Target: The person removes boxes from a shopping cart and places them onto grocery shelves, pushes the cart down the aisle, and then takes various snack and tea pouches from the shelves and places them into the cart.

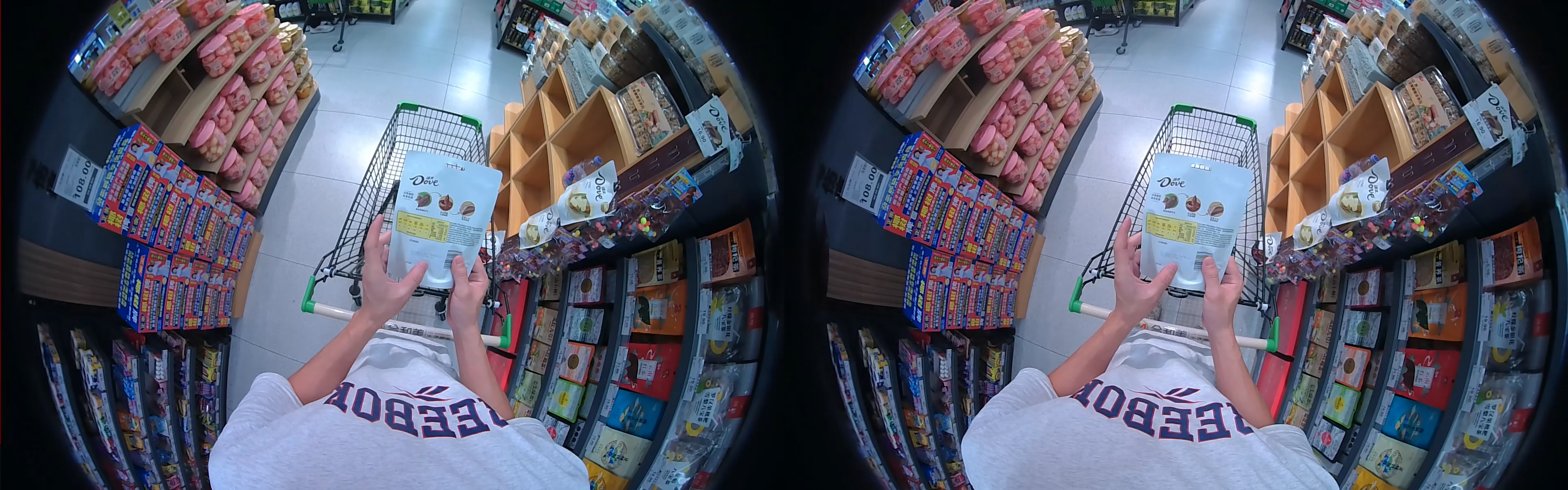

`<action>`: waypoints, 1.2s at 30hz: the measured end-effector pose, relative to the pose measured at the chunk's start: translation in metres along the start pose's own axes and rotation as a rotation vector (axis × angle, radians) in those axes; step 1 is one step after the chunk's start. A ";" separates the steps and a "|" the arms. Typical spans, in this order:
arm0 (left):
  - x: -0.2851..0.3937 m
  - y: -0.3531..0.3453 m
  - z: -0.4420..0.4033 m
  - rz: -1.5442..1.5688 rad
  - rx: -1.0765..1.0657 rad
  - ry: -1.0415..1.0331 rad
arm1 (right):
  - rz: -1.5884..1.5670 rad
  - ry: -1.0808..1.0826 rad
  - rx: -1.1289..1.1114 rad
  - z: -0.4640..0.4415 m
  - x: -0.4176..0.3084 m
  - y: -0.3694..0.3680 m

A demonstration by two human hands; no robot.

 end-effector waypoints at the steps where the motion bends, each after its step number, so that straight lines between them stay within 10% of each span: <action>1: 0.000 0.000 0.000 0.001 0.001 0.000 | -0.010 0.001 0.013 0.000 -0.002 -0.003; 36: 0.001 0.003 0.002 0.020 0.018 0.003 | 0.010 0.014 0.015 0.004 -0.002 -0.006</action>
Point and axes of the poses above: each hand's wrist, its own z-axis away from the middle knuckle, its own y-axis out of the back of the hand, x = y × z, the point moved 5 cm from there along -z, towards the middle knuckle, and after that the axes turned 5 degrees about -y, right-handed, at the moved point
